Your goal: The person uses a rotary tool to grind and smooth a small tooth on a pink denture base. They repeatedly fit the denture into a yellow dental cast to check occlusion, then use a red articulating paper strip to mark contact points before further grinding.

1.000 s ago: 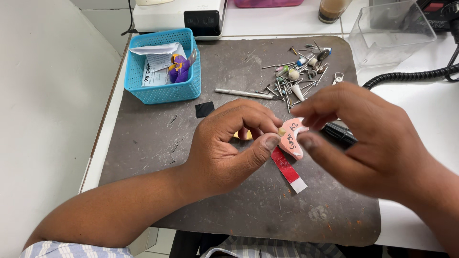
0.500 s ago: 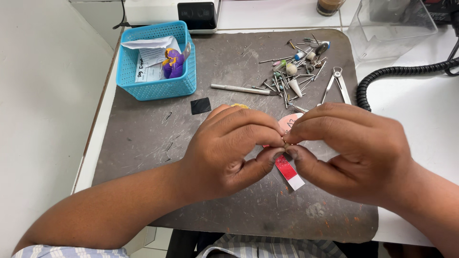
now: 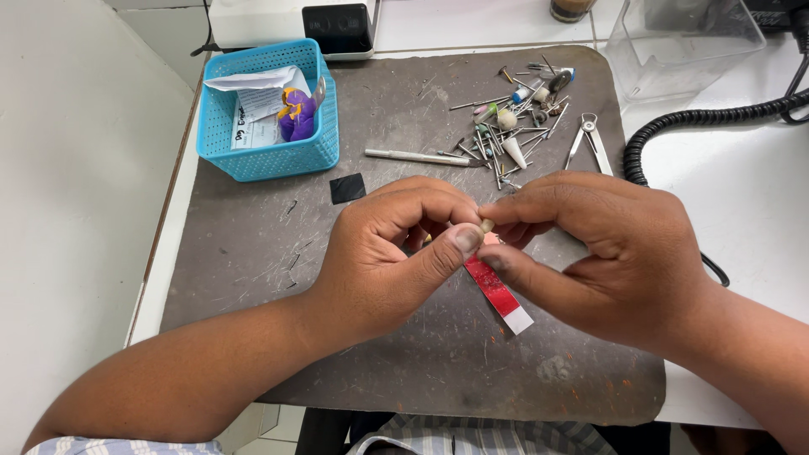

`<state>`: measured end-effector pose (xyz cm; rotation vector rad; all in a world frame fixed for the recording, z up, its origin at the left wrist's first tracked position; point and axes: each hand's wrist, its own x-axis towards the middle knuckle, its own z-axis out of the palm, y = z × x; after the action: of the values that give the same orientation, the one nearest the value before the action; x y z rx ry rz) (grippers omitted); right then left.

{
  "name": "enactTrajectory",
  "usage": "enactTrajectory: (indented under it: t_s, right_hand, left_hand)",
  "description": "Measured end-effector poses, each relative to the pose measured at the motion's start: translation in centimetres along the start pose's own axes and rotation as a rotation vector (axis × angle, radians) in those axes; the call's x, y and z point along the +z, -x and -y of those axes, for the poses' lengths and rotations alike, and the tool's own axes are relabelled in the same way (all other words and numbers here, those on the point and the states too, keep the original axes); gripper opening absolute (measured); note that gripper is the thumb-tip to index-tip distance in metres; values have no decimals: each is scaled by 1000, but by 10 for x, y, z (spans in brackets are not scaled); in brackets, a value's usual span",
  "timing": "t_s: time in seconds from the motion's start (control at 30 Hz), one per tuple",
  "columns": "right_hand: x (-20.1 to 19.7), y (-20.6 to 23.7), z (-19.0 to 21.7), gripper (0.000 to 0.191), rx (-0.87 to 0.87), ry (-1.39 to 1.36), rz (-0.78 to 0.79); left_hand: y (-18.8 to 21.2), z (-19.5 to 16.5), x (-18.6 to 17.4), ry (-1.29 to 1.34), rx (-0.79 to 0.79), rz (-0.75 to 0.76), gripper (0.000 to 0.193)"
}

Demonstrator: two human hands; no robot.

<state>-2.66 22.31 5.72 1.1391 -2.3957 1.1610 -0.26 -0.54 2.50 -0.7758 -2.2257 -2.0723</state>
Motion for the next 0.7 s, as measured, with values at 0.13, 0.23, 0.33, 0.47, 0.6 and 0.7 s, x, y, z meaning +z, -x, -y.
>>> enactTrajectory:
  t_s: [0.13,0.23,0.33,0.47,0.6,0.7]
  right_hand:
    - [4,1,-3,21,-21,20,-42]
    - [5,2,-5,19,-73,75,-67]
    - [4,1,-6,18,-136,140,-117]
    - [3,1,-10,17,-157,177,-155]
    - [3,-2,-21,17,-217,253,-163]
    - [1,-5,-33,15,-126,271,-128]
  left_hand:
    - [0,1,0,-26,-10,-5,16]
    - [-1,2,-1,23,5,25,16]
    - [-3,-1,-6,67,77,71,18]
    - [-9,-7,-15,-306,76,44,24]
    - [-26,1,-32,-919,109,37,31]
    - [-30,11,-37,-988,5,73,42]
